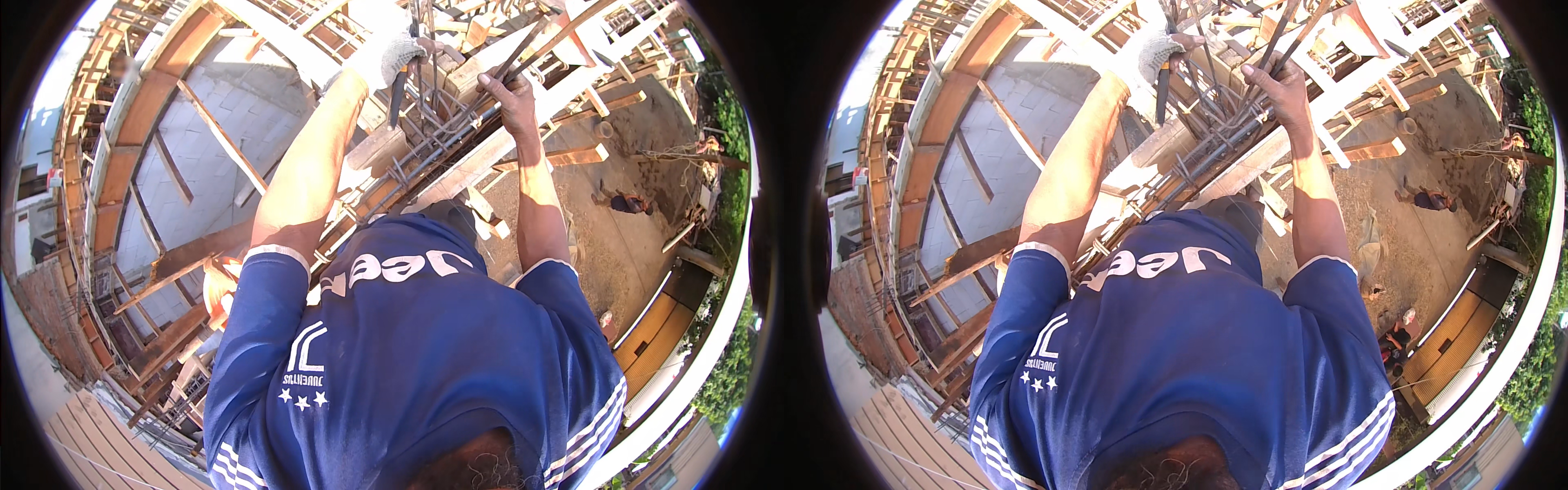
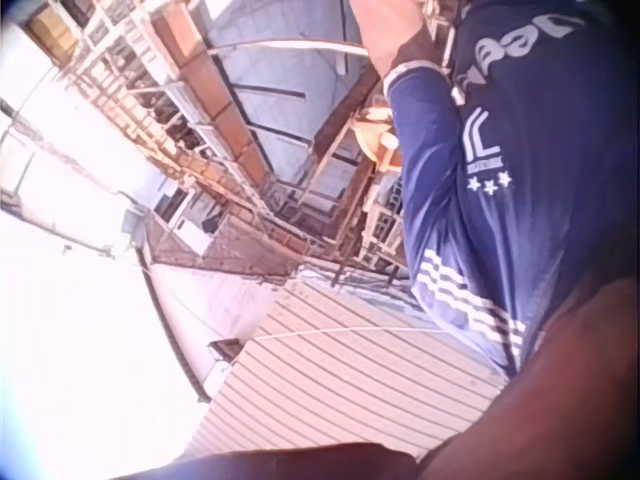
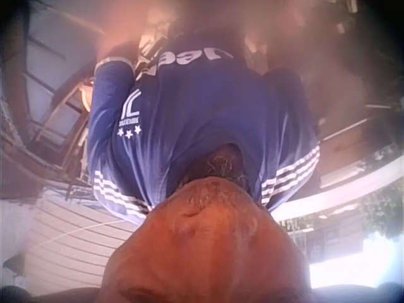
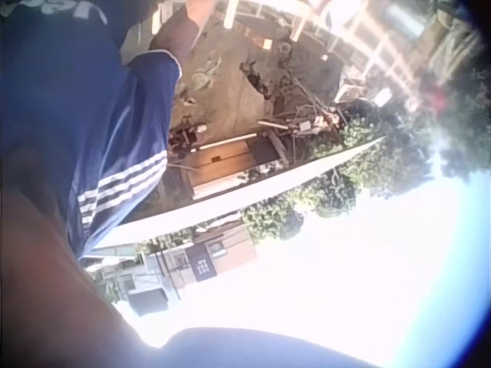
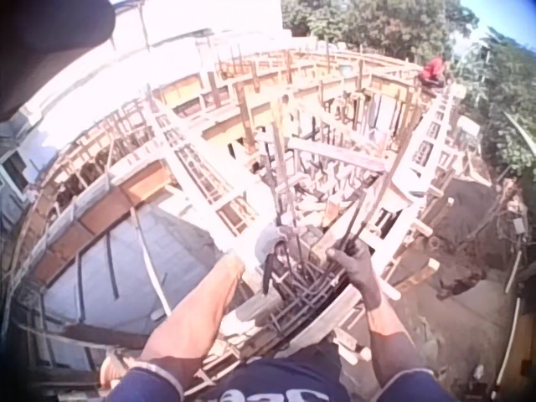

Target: The person uses pliers and wire to tie metal reinforcing bars together on a construction framework.

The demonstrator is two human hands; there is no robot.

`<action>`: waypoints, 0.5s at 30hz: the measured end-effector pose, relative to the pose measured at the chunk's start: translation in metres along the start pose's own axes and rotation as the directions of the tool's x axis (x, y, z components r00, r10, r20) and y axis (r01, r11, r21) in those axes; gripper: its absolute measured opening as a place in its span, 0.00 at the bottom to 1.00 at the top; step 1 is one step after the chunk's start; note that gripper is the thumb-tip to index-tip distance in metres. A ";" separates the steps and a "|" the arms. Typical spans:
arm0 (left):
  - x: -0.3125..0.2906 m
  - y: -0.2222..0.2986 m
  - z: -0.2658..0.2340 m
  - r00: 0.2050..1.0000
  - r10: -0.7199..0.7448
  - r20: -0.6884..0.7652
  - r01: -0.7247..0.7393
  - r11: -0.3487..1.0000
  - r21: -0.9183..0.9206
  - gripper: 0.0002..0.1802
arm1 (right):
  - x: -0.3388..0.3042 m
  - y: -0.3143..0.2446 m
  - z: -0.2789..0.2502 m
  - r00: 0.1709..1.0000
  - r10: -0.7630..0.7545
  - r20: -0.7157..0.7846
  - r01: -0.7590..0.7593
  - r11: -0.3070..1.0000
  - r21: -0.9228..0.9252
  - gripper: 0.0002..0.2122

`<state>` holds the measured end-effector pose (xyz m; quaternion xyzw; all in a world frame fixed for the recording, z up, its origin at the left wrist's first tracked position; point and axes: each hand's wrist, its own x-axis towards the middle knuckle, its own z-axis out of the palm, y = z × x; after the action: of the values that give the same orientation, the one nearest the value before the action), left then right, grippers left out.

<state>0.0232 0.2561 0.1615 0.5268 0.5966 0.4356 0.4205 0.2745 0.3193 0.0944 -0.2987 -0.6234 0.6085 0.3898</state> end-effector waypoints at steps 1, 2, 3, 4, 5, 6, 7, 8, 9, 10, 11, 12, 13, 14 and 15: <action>0.001 0.005 -0.004 0.996 -0.017 0.091 0.013 0.999 0.041 0.14 | -0.001 0.002 0.001 1.000 -0.012 -0.006 0.012 1.000 0.025 0.08; -0.001 0.010 -0.004 0.993 -0.080 0.083 0.071 0.992 0.106 0.13 | -0.001 0.004 0.001 1.000 -0.024 -0.011 0.025 0.998 0.050 0.09; -0.005 0.011 0.001 0.996 -0.065 0.060 0.063 0.997 0.048 0.13 | -0.001 0.007 0.001 0.999 -0.037 -0.016 0.038 0.996 0.075 0.09; -0.009 0.015 0.003 0.998 -0.049 0.030 0.049 0.999 -0.003 0.13 | 0.001 0.011 0.003 0.993 -0.112 -0.045 0.115 0.991 0.069 0.10; -0.012 0.020 0.008 0.999 -0.034 0.006 0.034 0.998 -0.057 0.13 | 0.002 0.011 0.002 0.988 -0.134 -0.073 0.140 0.987 0.081 0.11; -0.019 0.024 0.014 0.999 0.049 -0.020 -0.051 0.993 -0.107 0.16 | 0.000 0.010 0.002 0.983 -0.156 -0.101 0.165 0.982 0.091 0.11; -0.027 0.025 0.018 0.997 0.058 -0.041 -0.061 0.995 -0.081 0.17 | -0.005 0.008 0.006 0.978 -0.172 -0.119 0.184 0.977 0.107 0.11; -0.034 0.025 0.021 0.996 0.067 -0.062 -0.071 0.996 -0.055 0.18 | -0.011 0.006 0.013 0.975 -0.176 -0.138 0.186 0.980 0.064 0.12; -0.037 0.023 0.022 0.994 0.077 -0.081 -0.080 0.996 -0.028 0.18 | -0.011 0.001 0.017 0.972 -0.176 -0.157 0.182 0.983 0.022 0.13; -0.037 0.021 0.021 0.987 0.080 -0.142 -0.093 0.992 -0.083 0.20 | -0.009 -0.006 0.021 0.968 -0.178 -0.178 0.177 0.984 -0.020 0.13; -0.038 0.019 0.020 0.988 0.066 -0.138 -0.072 0.997 -0.037 0.19 | -0.008 -0.008 0.024 0.963 -0.180 -0.198 0.171 0.983 -0.062 0.14; -0.039 0.017 0.021 0.990 0.052 -0.134 -0.051 0.999 0.010 0.19 | -0.005 -0.005 0.026 0.955 -0.182 -0.234 0.154 0.979 -0.132 0.15; -0.039 0.019 0.022 0.991 0.038 -0.129 -0.032 0.998 0.052 0.19 | -0.004 -0.004 0.025 0.955 -0.175 -0.242 0.145 0.980 -0.136 0.15; -0.037 0.022 0.018 0.996 0.059 -0.061 -0.058 0.998 0.028 0.20 | -0.003 -0.002 0.022 0.954 -0.168 -0.249 0.136 0.981 -0.140 0.16; -0.034 0.026 0.016 0.997 0.065 -0.035 -0.064 0.997 0.034 0.20 | -0.003 -0.001 0.021 0.953 -0.160 -0.258 0.126 0.982 -0.144 0.16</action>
<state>0.0488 0.2251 0.1838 0.5447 0.5937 0.4485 0.3869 0.2582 0.3057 0.0964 -0.3565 -0.6219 0.4919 0.4942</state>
